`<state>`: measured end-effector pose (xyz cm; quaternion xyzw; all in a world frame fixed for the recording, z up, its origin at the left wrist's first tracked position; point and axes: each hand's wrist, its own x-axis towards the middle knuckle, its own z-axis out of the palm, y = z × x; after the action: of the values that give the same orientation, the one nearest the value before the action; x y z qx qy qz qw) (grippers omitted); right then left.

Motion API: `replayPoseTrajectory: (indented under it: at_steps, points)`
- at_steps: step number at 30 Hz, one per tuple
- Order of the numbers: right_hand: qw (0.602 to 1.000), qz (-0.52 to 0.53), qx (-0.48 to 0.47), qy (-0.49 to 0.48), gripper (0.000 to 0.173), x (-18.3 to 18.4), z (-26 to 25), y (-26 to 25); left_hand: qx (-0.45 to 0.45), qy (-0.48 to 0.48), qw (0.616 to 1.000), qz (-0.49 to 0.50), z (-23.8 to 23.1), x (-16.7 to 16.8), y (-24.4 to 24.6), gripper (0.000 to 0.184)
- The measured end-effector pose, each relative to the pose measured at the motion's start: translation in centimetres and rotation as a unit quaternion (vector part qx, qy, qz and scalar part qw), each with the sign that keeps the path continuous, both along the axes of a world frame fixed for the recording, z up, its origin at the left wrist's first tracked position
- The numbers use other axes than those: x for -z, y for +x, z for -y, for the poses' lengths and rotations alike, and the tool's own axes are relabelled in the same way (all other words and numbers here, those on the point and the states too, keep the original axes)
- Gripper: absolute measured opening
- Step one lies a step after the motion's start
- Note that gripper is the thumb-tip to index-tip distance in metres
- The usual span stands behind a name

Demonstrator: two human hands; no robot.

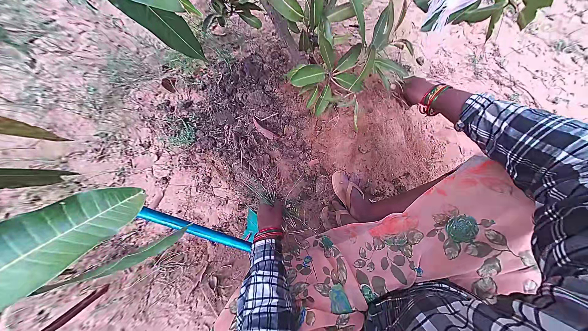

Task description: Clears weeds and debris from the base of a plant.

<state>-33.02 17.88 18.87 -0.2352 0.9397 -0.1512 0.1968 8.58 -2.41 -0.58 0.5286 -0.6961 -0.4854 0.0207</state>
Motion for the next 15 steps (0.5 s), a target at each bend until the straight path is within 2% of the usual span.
replayPoseTrajectory:
  at_steps: [2,4,8,12,15]
  points:
    - [0.985,0.109,-0.045,0.126,0.043,2.2,-2.2,0.9,0.004,0.000,1.000,-0.005,0.1,0.4,-0.2,0.047]
    - [0.968,0.171,-0.033,0.181,0.040,6.1,-4.7,1.2,0.005,0.000,1.000,-0.008,0.0,0.6,-0.2,0.047]
    - [0.974,0.112,-0.027,0.197,0.061,10.1,-6.1,1.6,0.014,-0.013,1.000,-0.020,0.0,1.2,-0.2,0.048]
    - [0.977,0.071,-0.056,0.195,0.062,12.4,-4.5,2.1,0.017,-0.015,1.000,-0.003,-0.1,1.1,-0.2,0.050]
    - [0.967,0.043,-0.085,0.235,0.068,13.7,-2.8,2.8,0.021,-0.017,1.000,0.014,0.0,1.9,-0.4,0.050]
